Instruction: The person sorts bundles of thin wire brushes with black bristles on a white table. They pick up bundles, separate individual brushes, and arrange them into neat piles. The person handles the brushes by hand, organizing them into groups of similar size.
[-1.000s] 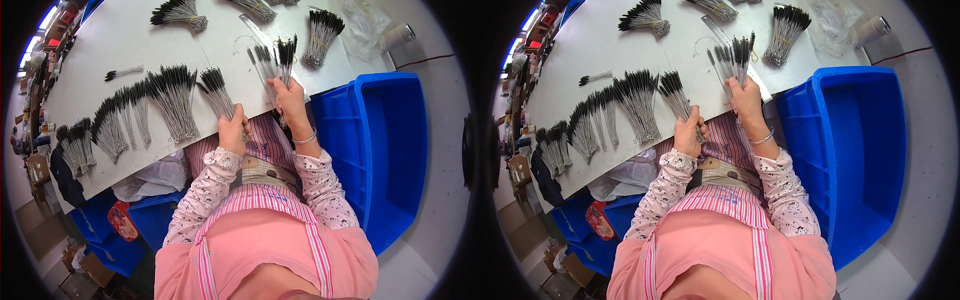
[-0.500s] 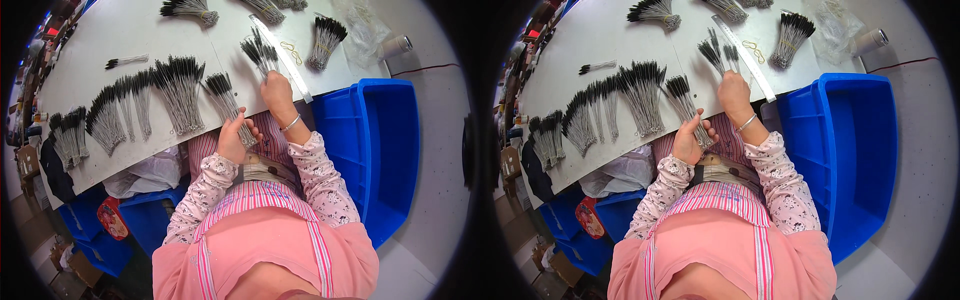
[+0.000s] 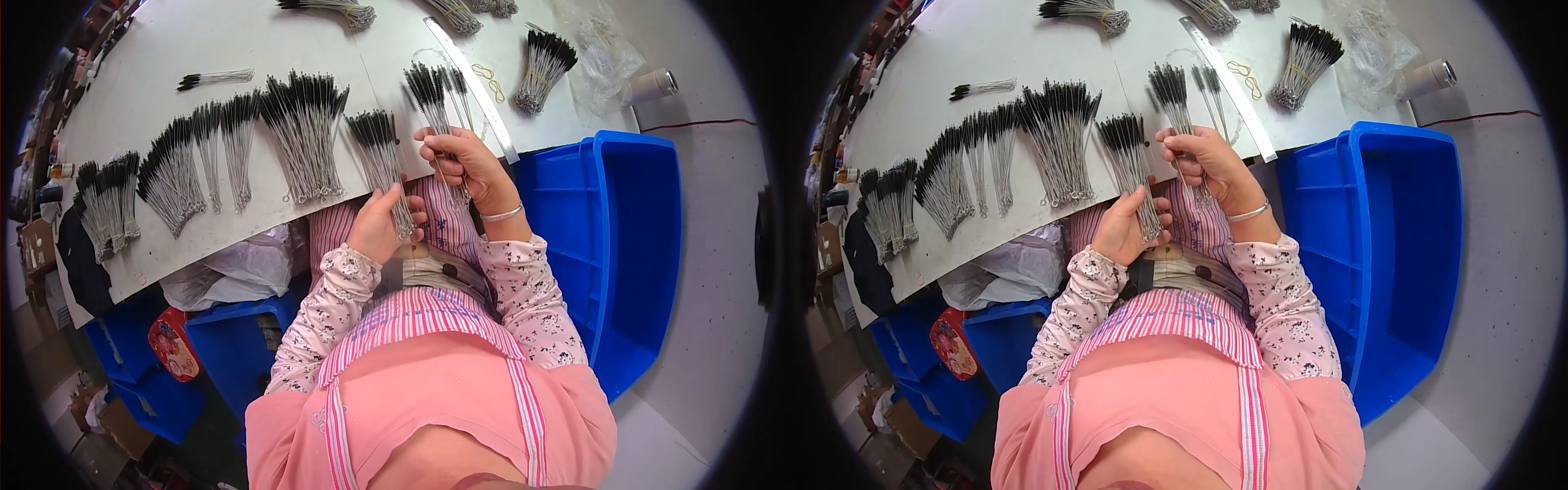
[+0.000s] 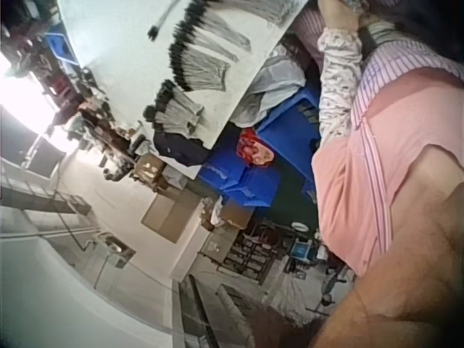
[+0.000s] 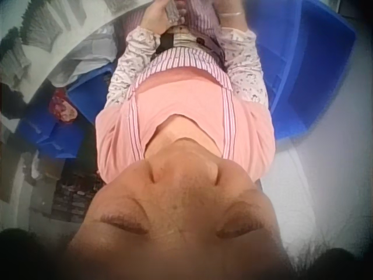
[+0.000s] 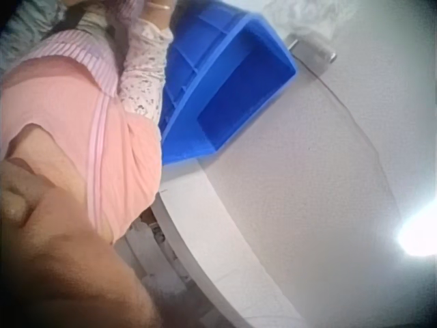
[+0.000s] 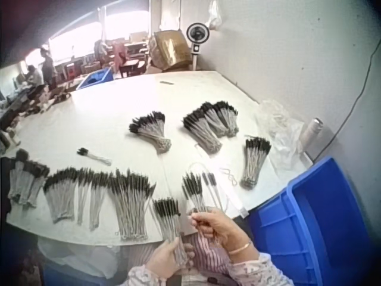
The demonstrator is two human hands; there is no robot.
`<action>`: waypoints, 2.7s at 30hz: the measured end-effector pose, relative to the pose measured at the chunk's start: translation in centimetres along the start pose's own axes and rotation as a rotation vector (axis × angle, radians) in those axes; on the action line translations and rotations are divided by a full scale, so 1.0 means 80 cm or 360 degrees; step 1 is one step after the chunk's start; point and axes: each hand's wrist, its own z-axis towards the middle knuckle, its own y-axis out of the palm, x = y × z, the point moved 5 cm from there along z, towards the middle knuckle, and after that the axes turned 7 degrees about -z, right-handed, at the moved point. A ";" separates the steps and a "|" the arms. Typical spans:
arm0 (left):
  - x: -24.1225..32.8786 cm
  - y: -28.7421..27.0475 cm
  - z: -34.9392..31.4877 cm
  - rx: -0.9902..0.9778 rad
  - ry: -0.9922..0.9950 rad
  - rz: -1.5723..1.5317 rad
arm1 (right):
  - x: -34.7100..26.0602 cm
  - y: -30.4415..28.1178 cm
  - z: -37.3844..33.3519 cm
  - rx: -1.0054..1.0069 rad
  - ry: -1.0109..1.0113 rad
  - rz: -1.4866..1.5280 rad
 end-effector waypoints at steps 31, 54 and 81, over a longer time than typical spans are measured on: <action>-0.011 0.004 0.001 0.0075 0.0123 0.0072 | 0.090 -0.012 -0.014 0.0667 -0.0045 0.0042; -0.017 0.003 0.008 0.0079 0.0141 0.0099 | 0.084 0.005 -0.016 0.0816 -0.0095 -0.0132; -0.026 0.000 0.012 0.0227 0.0201 0.0146 | 0.088 -0.001 -0.023 0.0843 -0.0052 0.0012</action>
